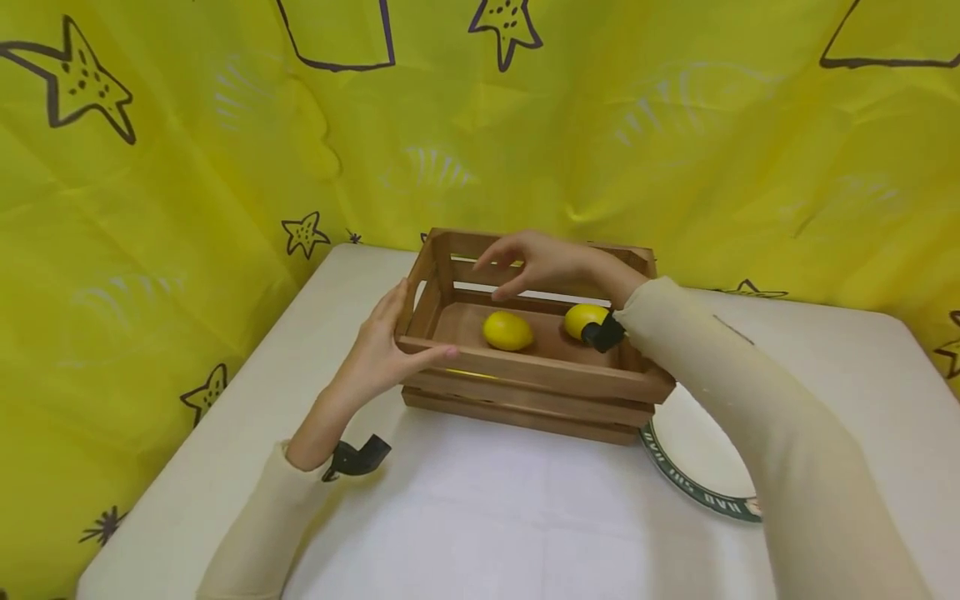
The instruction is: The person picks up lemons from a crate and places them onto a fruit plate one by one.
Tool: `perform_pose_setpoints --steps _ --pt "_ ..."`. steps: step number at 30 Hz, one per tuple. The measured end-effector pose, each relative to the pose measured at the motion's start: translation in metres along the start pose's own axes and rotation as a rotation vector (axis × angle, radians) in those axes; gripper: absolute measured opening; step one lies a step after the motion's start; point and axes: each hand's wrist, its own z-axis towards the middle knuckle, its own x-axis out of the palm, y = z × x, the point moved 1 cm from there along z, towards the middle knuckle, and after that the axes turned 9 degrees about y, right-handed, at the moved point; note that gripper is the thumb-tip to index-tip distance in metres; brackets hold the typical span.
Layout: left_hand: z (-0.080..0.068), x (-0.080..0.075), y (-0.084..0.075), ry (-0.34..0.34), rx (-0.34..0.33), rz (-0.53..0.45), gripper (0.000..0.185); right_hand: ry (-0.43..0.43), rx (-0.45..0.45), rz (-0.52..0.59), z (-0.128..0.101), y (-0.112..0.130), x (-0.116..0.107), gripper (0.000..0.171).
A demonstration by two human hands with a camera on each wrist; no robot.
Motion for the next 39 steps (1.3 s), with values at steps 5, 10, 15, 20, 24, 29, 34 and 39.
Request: perform_pose_setpoints --steps 5,10,15,20,24,29,34,39 --pt "0.002 0.004 -0.001 0.0 0.034 -0.019 0.118 0.051 0.008 0.019 0.003 -0.011 0.005 0.046" --pt "0.001 0.004 -0.003 0.005 0.01 -0.009 0.119 0.058 -0.003 0.015 0.007 -0.019 0.007 0.045" --pt "0.001 0.003 -0.004 -0.002 0.021 -0.006 0.118 0.086 0.038 0.029 0.013 -0.03 0.012 0.048" --pt "0.002 0.003 -0.004 -0.009 0.031 -0.006 0.117 0.132 0.06 -0.035 0.015 -0.039 0.017 0.046" --pt "0.003 0.004 -0.003 -0.012 0.043 -0.015 0.116 0.159 0.091 -0.072 0.014 -0.044 0.019 0.047" --pt "0.001 0.004 -0.003 -0.019 0.04 -0.021 0.116 0.231 0.118 -0.109 0.015 -0.051 0.022 0.048" --pt "0.0 0.003 -0.003 -0.012 0.018 -0.015 0.118 0.274 0.141 -0.112 0.015 -0.051 0.025 0.052" --pt "-0.001 0.004 -0.003 -0.008 0.011 -0.007 0.117 0.317 0.178 -0.103 0.014 -0.051 0.03 0.058"
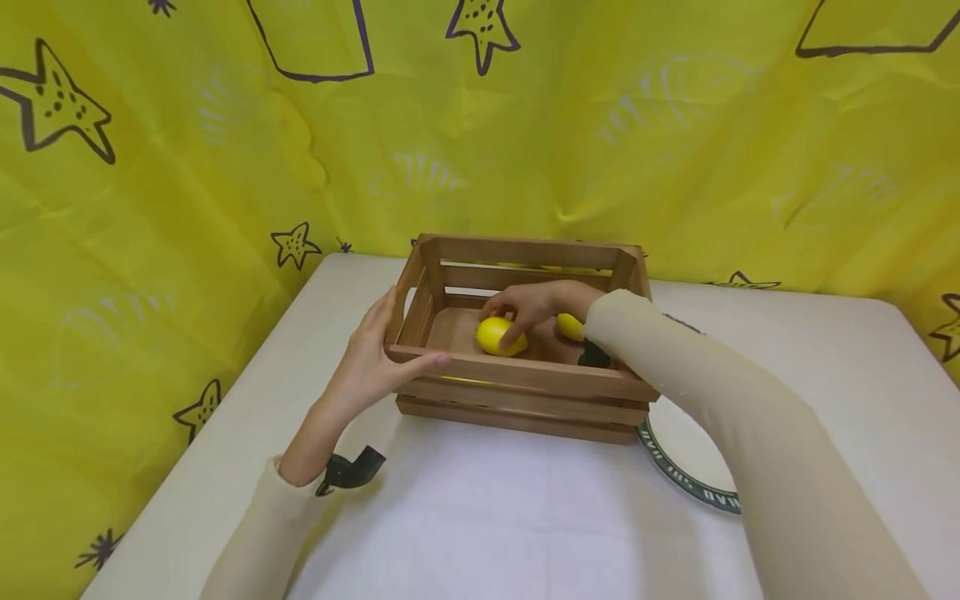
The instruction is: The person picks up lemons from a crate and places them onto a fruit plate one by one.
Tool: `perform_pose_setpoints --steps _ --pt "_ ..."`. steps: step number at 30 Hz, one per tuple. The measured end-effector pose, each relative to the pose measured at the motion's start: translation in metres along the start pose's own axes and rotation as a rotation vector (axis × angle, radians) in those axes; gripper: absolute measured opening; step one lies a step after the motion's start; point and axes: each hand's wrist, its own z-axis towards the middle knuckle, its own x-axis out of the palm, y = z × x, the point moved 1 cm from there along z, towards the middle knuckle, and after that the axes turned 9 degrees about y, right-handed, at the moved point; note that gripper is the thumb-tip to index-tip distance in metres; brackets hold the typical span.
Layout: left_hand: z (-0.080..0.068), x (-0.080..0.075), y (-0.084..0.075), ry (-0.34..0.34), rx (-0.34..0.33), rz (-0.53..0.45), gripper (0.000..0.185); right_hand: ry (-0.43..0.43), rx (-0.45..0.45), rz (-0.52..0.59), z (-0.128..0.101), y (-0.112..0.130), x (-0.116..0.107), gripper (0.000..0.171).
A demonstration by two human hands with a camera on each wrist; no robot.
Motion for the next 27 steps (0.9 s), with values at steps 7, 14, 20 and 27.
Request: perform_pose_setpoints --steps 7,14,20,27 --pt "-0.0003 0.0019 -0.0005 0.0 0.009 -0.002 0.117 0.03 -0.001 -0.021 -0.0001 -0.0032 0.0008 0.058" --pt "0.0005 0.002 -0.0001 -0.005 0.014 -0.005 0.117 0.04 -0.014 -0.043 0.0001 -0.0037 -0.0013 0.059" --pt "0.0003 0.0017 -0.0005 -0.011 0.015 -0.007 0.118 0.043 -0.023 -0.07 0.0032 -0.0052 -0.001 0.057" --pt "-0.0001 0.001 0.001 -0.002 -0.009 -0.011 0.119 0.069 -0.054 -0.065 0.0032 -0.0033 -0.0014 0.053"
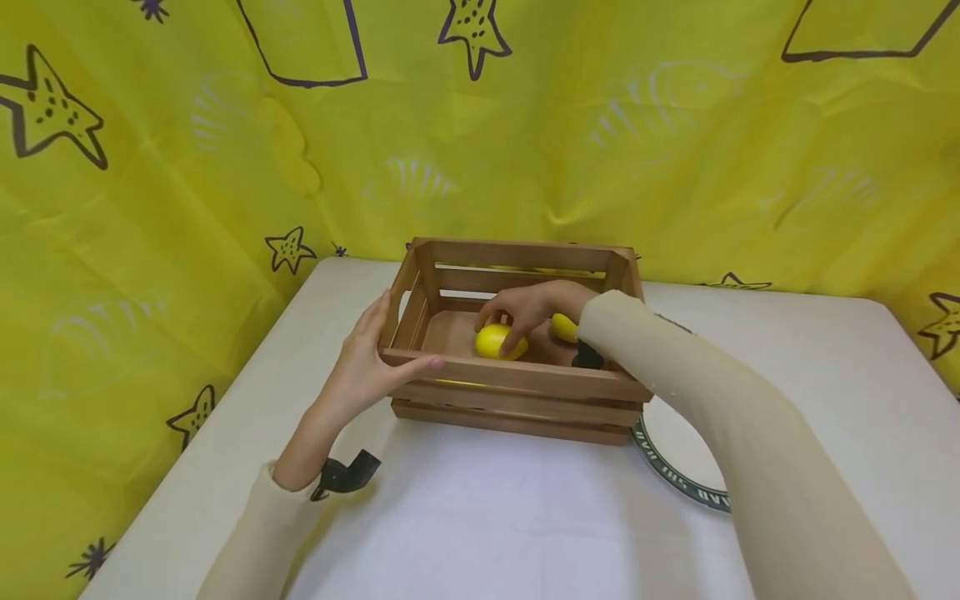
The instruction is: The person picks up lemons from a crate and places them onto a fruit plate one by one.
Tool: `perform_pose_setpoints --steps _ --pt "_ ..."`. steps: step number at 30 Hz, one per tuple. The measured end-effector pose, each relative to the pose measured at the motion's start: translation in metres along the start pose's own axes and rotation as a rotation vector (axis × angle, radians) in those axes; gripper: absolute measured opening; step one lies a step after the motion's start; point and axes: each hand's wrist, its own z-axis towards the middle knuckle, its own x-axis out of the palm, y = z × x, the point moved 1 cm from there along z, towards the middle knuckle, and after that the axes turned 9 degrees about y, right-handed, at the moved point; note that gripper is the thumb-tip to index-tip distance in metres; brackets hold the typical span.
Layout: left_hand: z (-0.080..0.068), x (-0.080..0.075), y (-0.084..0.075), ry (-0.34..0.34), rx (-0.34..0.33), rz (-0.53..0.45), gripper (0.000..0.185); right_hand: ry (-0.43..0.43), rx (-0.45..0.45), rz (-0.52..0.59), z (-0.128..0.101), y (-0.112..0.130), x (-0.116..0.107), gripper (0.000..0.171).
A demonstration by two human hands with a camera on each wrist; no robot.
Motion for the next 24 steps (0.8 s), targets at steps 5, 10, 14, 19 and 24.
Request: perform_pose_setpoints --steps 5,10,14,19,24 --pt "0.0004 -0.0001 0.0001 0.004 -0.009 0.007 0.12 -0.007 -0.045 0.001 -0.0012 0.0007 -0.0004 0.049" --pt "-0.0002 -0.0001 -0.0002 0.005 -0.006 0.006 0.12 -0.023 -0.061 0.011 -0.0008 -0.0006 -0.0013 0.047" --pt "-0.0009 -0.0013 -0.0001 -0.002 0.009 0.006 0.118 -0.044 -0.08 0.028 0.0003 -0.0002 -0.0031 0.046" --pt "-0.0014 -0.002 0.0003 -0.013 0.021 0.004 0.117 -0.095 -0.105 0.025 -0.0013 0.0032 -0.0061 0.045" --pt "-0.0011 0.0002 0.0004 -0.006 0.017 0.002 0.117 -0.125 -0.096 0.055 -0.0082 0.0081 -0.0074 0.042"
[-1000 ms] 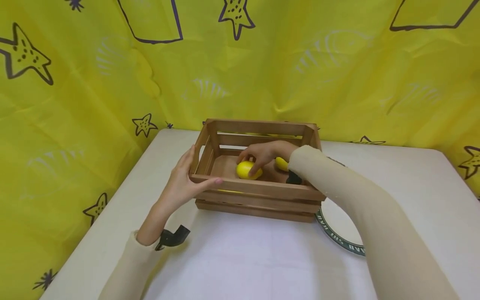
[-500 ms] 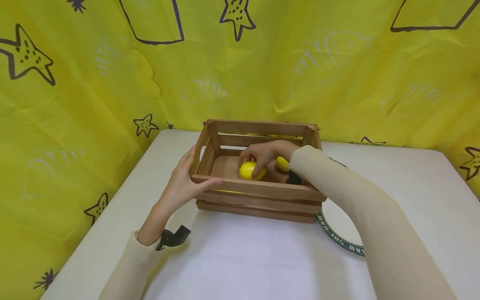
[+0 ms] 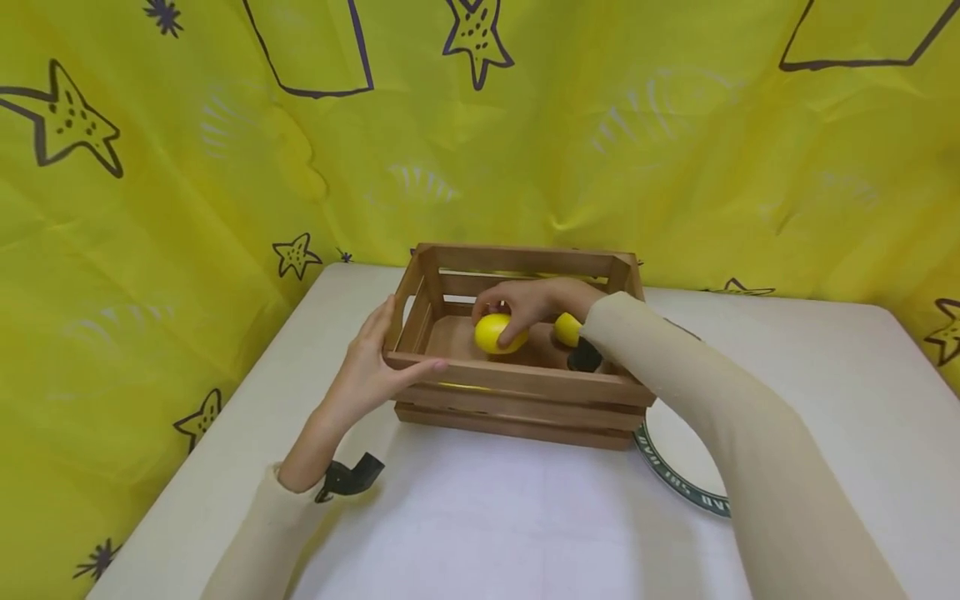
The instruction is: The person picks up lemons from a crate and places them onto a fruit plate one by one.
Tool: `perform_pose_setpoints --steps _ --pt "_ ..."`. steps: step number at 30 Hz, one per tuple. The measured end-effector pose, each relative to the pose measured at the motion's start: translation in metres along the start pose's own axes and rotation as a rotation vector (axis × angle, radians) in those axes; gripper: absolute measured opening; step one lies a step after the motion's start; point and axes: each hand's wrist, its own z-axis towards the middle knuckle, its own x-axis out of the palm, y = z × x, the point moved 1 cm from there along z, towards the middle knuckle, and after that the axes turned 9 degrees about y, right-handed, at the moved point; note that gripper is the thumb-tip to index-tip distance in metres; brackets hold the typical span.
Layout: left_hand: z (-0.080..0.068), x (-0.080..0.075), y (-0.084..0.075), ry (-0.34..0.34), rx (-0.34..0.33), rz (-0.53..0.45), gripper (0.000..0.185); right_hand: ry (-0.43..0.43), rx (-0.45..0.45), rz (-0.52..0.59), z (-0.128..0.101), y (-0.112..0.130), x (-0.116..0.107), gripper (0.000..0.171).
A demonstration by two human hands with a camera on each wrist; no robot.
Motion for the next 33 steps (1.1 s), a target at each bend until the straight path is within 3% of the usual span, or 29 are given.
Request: perform_pose_setpoints --steps 7,20,33 --pt "-0.002 0.005 0.001 -0.009 0.011 0.004 0.116 -0.043 -0.042 0.016 -0.005 0.003 0.001 0.044" --pt "-0.006 0.011 -0.001 0.02 -0.016 -0.005 0.118 -0.097 -0.007 0.055 -0.018 0.014 0.0 0.045" --pt "0.0 0.001 -0.002 0.004 -0.002 0.022 0.119 -0.198 -0.042 0.043 -0.035 0.05 -0.03 0.047"
